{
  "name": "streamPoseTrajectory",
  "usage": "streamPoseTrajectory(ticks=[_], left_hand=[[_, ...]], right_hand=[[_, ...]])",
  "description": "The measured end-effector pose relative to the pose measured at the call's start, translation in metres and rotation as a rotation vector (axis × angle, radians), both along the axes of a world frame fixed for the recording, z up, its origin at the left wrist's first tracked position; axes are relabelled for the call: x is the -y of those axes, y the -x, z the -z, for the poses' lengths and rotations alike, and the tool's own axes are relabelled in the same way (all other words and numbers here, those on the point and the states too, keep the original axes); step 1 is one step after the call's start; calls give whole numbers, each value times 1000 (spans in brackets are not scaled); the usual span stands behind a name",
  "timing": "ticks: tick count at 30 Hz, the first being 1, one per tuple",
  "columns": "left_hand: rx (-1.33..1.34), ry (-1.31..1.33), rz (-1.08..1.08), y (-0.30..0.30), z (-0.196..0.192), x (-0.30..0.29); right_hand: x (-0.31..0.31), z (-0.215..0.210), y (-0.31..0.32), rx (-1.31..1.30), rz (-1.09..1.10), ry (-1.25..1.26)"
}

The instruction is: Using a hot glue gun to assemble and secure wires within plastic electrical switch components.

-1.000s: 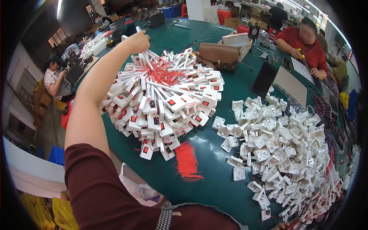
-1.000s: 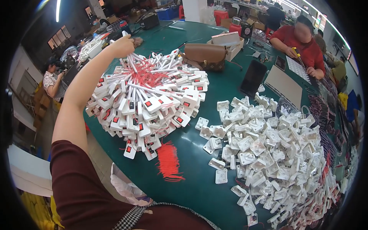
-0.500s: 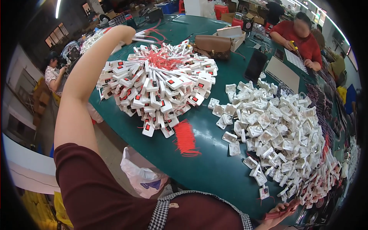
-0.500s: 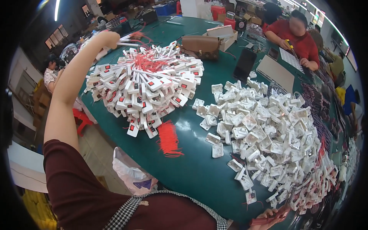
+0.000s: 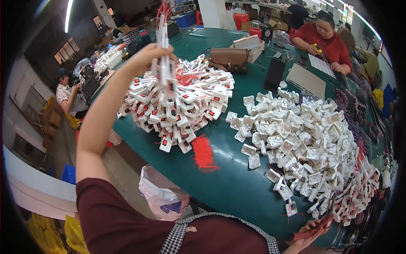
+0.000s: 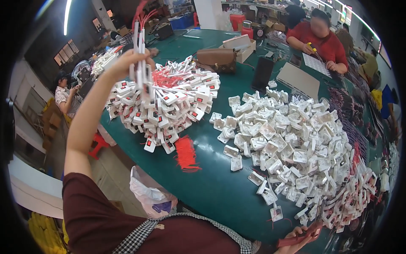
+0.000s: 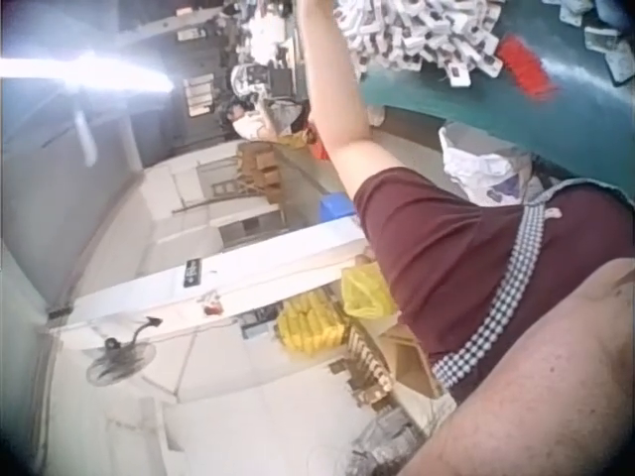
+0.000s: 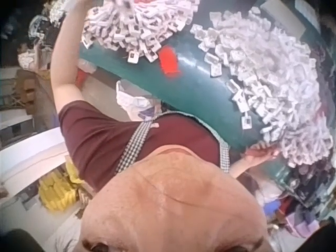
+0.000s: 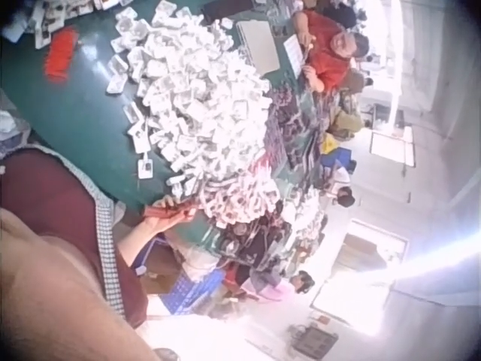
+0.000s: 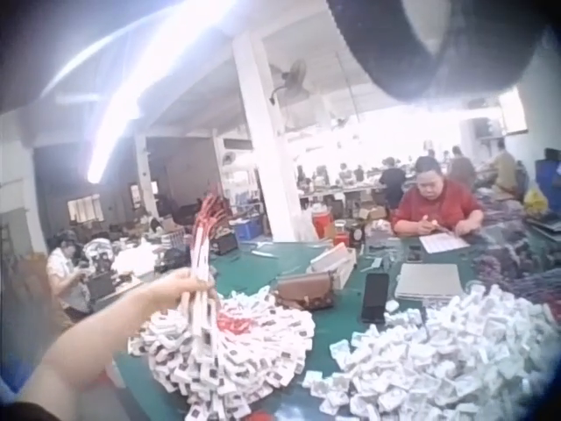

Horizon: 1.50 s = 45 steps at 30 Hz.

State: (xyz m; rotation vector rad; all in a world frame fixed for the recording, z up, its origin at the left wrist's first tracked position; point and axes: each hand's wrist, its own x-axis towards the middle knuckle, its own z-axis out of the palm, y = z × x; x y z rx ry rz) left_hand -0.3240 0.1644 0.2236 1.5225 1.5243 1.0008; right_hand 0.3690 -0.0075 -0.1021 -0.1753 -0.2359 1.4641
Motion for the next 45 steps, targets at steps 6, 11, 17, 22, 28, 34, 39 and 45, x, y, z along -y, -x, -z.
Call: streamPoseTrajectory(ticks=[6, 11, 17, 22, 28, 34, 39, 45], left_hand=[[458, -124, 147, -181, 125, 62], [520, -113, 163, -250, 213, 74], [742, -188, 4, -275, 215, 60], [530, -266, -20, -289, 217, 68], [586, -122, 26, -284, 227, 66], [590, -138, 37, -290, 220, 78], [593, -15, 10, -280, 222, 72], [1074, 489, -62, -270, 234, 65]], right_hand=[[2, -13, 15, -92, -75, -35], [-10, -20, 29, -114, -84, 16], [-5, -22, 31, -95, -95, 12], [-2, -21, 29, -107, -114, 16], [-2, -19, 26, -70, -116, 24], [0, -20, 28, -100, -118, 20], [-2, -18, 27, -135, -136, 39], [-2, -20, 28, -137, -151, 20]])
